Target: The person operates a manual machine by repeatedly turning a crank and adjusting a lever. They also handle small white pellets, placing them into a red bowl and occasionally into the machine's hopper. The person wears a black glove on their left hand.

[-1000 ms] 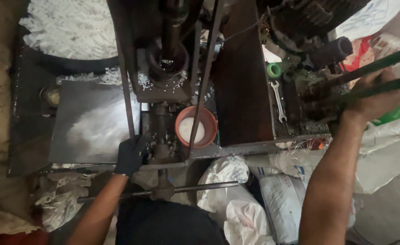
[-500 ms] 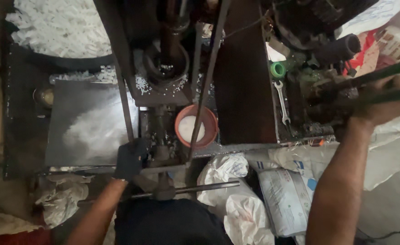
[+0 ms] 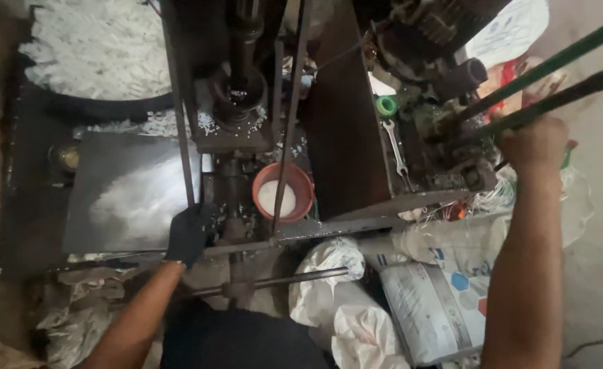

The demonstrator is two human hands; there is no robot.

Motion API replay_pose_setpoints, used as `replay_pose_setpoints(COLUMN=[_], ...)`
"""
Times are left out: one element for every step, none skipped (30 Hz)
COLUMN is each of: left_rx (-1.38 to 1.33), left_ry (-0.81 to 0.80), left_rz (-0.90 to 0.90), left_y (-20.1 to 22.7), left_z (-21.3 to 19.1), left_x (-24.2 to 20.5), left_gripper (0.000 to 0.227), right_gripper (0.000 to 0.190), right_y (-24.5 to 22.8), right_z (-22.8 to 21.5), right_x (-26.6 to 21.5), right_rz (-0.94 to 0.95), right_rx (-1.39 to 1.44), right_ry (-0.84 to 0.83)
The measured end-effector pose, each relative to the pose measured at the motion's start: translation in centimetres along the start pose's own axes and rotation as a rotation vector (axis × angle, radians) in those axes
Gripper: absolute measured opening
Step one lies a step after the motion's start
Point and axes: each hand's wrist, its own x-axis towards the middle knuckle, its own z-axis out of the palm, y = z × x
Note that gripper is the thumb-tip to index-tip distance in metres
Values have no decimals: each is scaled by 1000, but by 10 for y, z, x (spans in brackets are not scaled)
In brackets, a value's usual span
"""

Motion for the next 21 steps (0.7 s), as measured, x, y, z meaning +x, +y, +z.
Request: replay_pose_setpoints(left_rx=[-2,-12,-22,-39,54,148,242,270,296,321,170,14,-142,108,360,614,663,694,810,926,1041], left_ry=[27,31,35,42,73,108,141,112,84,51,10,-27,-65,-51,-36,-24,-200,-363,-440,-517,-596], left_rz=[90,-21,-133,-239,-114,7,128,16,-95,-195,-193,-183,-171,98,366,630,290,-57,-116,-177,-240], left_y=[-1,-2,-2,-1,1,3,4,2,-1,-4,-12,-22,-35,-52,-71,-90,-109,-125,-140,-151,-159], left_z=[2,2,1,5,5,5,5,3,4,4,0,-5,-14,-25,-39,-57,-80,-99,-112,-122,-130], left_x=[0,-4,-7,-4,-2,-2,0,-5,-8,-2,-7,-12,-15,-21,-19,-21,-27,-33,-42,-54,-66], left_gripper=[38,40,42,45,40,37,33,34,35,37,37,40,45,43,41,39,44,50,49,48,48], right_gripper=[28,26,28,29,30,32,32,33,34,34,35,36,35,34,33,31,29,28,28,27,27], right_y=[1,-1,-5,-9,-14,-17,-15,-14,-16,-14,-14,-13,-11,-13,-14,-17,-22,-23,-24,-24,-24], right_z=[-8,-15,-20,-23,-23,-21,-17,-12,-8,-5,-3,-1,-1,-2,-2,-4,-5,-7,-10,-11,-12], right_x=[-13,-34,-56,-73,-88,-97,-95,-97,-101,-101,-103,-98,-94,-95,-94,-95,-96,-94,-92,-89,-87], right_rz=[32,94,183,217,248,275,311,348,385,392,399,403,396,384,372,392,413,431,437,442,448], right_rx=[-90,-172,-237,-212,-187,-157,-156,-151,-147,-131,-116,-99,-90,-77,-64,-33,-3,29,37,48,58], right_ry=[34,53,73,159,246,331,349,359,369,381,392,413,435,442,449,452,455,458,469,481,492])
